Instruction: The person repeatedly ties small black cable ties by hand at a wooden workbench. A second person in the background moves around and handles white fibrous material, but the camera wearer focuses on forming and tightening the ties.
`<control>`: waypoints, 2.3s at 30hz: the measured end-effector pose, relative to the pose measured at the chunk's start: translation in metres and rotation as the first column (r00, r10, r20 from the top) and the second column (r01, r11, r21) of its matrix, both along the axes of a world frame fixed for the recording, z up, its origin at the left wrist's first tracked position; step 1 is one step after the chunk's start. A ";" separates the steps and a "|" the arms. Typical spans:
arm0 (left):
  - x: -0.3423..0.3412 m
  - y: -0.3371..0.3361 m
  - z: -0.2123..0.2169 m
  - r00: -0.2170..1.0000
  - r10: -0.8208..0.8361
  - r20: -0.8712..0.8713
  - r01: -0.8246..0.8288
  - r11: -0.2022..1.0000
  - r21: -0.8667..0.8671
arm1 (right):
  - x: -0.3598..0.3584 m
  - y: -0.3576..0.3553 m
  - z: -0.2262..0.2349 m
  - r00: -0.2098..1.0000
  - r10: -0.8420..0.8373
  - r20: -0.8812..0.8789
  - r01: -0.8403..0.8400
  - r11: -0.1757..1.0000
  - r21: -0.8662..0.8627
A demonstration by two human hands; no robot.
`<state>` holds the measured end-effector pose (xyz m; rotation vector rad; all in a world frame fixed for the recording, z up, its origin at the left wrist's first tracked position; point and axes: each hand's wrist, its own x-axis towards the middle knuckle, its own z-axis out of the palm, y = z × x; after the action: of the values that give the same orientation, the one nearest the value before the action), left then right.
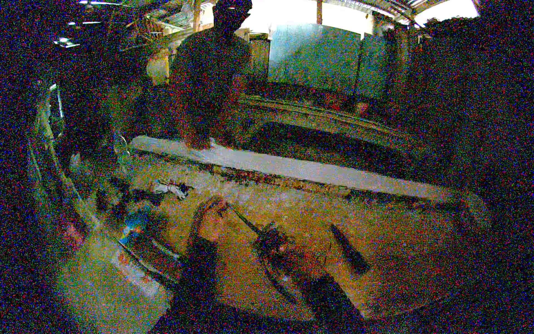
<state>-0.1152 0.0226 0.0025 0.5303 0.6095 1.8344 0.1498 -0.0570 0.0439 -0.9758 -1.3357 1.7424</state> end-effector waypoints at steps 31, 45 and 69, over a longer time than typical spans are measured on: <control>-0.041 0.002 -0.012 0.989 0.139 0.039 -0.139 0.990 -0.009 | 0.013 0.017 -0.017 0.986 0.158 -0.053 -0.160 0.987 -0.020; -0.044 0.006 -0.016 0.960 0.273 0.068 -0.276 0.960 0.051 | 0.019 0.024 -0.016 0.874 -0.034 0.484 -0.155 0.926 0.345; -0.030 -0.007 0.000 0.941 0.338 -0.023 -0.337 0.941 0.036 | 0.008 0.008 0.013 0.733 -0.395 0.554 -0.056 0.776 0.628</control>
<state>-0.1453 0.0161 0.0027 0.4964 0.7275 2.1663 0.1581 -0.0494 0.0569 -1.3245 -1.9983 0.6745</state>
